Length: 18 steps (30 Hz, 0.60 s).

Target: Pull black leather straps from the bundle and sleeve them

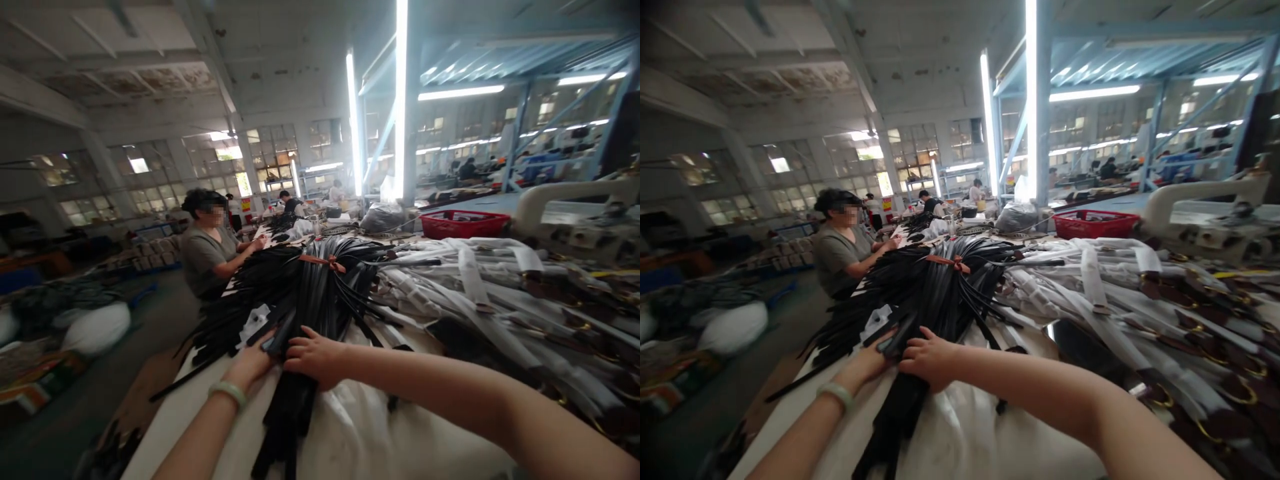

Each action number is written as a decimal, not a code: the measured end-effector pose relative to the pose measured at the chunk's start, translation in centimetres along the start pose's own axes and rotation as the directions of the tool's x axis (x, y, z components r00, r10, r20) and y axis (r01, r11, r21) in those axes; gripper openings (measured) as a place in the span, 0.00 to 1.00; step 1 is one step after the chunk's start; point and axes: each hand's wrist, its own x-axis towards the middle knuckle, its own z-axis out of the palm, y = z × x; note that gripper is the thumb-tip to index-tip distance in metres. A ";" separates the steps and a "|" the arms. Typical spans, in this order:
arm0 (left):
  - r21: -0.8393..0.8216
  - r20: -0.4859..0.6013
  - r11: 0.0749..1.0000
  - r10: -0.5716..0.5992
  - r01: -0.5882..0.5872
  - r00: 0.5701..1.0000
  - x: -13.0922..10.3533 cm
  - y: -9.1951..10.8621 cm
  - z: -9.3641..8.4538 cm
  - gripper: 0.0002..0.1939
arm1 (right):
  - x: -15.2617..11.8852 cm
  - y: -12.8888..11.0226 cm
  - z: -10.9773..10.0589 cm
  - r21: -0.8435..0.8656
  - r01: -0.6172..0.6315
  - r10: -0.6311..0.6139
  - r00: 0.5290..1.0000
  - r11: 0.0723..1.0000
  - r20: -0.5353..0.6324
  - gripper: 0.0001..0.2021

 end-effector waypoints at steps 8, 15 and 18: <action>-0.068 0.117 0.994 -0.082 0.090 0.990 -13.2 -3.5 -3.0 0.26 | -3.7 -8.8 -1.4 0.283 -0.279 0.258 0.960 0.917 0.109 0.46; -0.223 -0.107 0.917 -0.360 0.330 0.927 -13.4 -3.8 -2.0 0.32 | -5.9 -16.0 1.5 0.445 -0.508 0.570 0.822 0.738 -0.008 0.37; -0.262 -0.165 0.896 -0.407 0.358 0.899 -10.9 -2.9 -1.2 0.23 | -6.0 -17.0 1.8 0.405 -0.554 0.624 0.779 0.727 -0.057 0.34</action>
